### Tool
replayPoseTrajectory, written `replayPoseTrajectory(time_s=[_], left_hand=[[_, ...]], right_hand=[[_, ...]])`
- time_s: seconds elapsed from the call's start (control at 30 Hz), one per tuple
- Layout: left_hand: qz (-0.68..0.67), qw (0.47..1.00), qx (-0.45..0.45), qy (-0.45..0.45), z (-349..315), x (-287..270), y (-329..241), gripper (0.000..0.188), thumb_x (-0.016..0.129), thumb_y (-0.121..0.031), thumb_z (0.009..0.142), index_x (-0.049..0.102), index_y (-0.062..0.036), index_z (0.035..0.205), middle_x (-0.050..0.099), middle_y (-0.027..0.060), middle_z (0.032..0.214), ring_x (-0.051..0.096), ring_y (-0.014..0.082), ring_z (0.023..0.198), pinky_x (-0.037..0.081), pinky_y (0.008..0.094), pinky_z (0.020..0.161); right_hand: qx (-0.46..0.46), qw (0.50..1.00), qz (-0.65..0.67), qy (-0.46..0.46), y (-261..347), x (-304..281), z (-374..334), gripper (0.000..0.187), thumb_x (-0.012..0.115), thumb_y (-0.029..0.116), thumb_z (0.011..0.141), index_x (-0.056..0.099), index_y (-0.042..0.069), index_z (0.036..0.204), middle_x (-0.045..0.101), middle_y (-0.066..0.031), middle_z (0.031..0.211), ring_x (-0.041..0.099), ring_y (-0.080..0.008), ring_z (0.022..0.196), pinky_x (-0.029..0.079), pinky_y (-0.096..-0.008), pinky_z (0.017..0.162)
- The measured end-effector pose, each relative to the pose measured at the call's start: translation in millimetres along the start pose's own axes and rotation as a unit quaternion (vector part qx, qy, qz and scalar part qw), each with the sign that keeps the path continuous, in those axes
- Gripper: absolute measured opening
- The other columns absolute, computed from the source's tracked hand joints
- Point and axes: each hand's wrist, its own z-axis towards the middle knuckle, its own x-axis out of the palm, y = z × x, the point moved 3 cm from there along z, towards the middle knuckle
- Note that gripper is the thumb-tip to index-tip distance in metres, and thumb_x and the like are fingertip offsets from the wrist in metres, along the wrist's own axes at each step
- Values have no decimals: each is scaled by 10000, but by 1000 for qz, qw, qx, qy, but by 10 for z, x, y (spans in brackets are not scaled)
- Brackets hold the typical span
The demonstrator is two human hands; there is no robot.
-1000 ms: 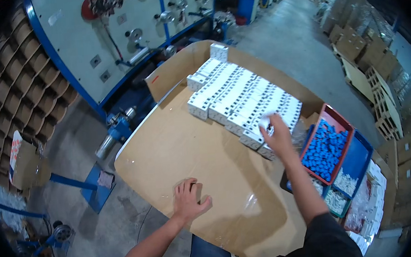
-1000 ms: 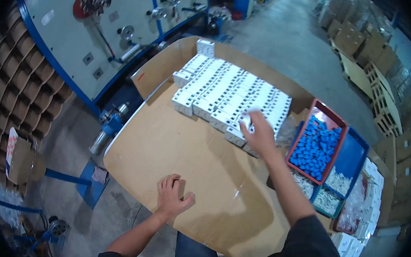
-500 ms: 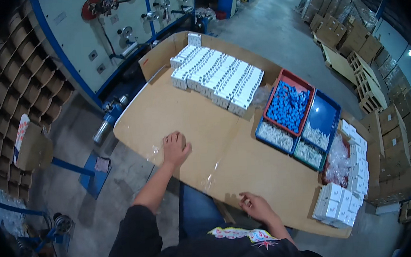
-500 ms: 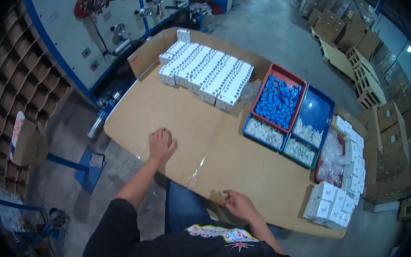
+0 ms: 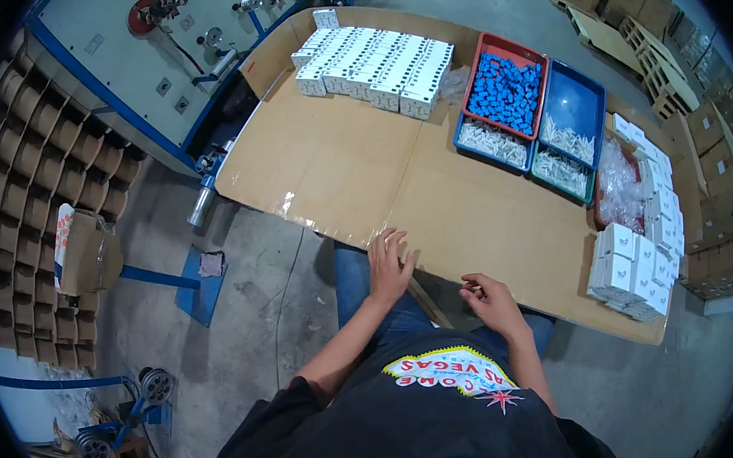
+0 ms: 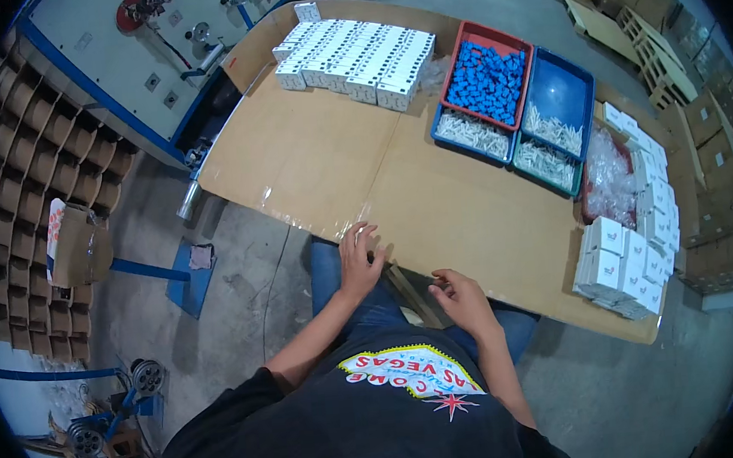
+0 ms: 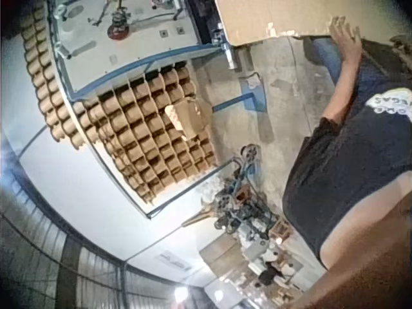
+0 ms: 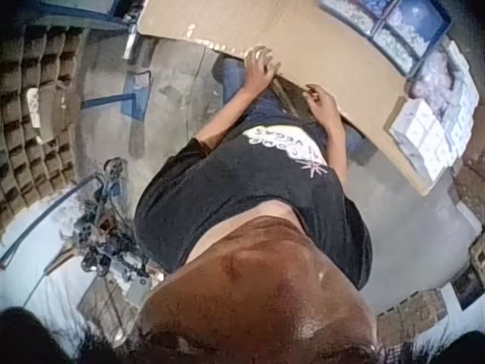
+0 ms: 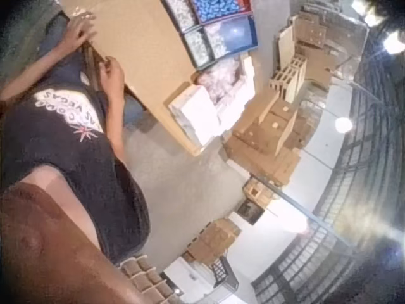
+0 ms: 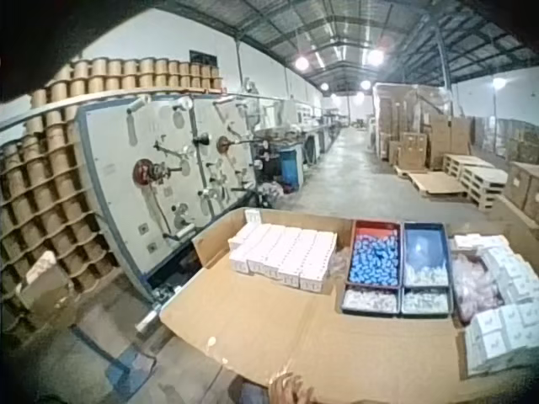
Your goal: The person assembles small electrical components by hand. They place a small plastic bag containing white parts onto a white box, then insert a blue plastic piece into the box. They close the box and place it on a stack of similar boxes. The person repeats this process with another box, handling the parts and packaging materials directly.
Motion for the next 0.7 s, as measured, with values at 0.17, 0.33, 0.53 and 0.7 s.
replayPoseTrajectory(time_s=[0.17,0.33,0.53,0.7], left_hand=[[14,999,17,29,-107,-55,210,420,684,-161,881,585,-53,1275,537,165,1328,510,360,1273,396,471,1086],[49,996,37,69,-118,32,147,413,703,-167,867,605,-60,1254,537,160,1326,504,356,1283,388,478,1091],[110,989,32,94,-109,23,145,414,727,-185,849,594,-84,1228,535,154,1351,493,350,1308,380,475,1104],[100,988,57,105,-132,-58,175,456,727,-194,853,582,-84,1271,514,160,1381,479,359,1325,390,486,1100]], right_hand=[[0,1000,-2,-25,-209,42,-148,313,712,165,952,672,-21,1201,741,-137,973,672,-173,757,552,-311,706],[9,996,59,-66,-228,66,-294,301,704,150,962,675,-23,1206,731,-99,947,640,-118,749,539,-274,698],[27,987,133,-83,-492,215,-459,290,698,152,974,681,-19,1208,719,-70,921,614,-78,743,520,-241,693],[31,990,100,-94,-481,204,-517,297,703,166,970,684,-7,1211,724,-88,893,642,-109,745,532,-265,704]])
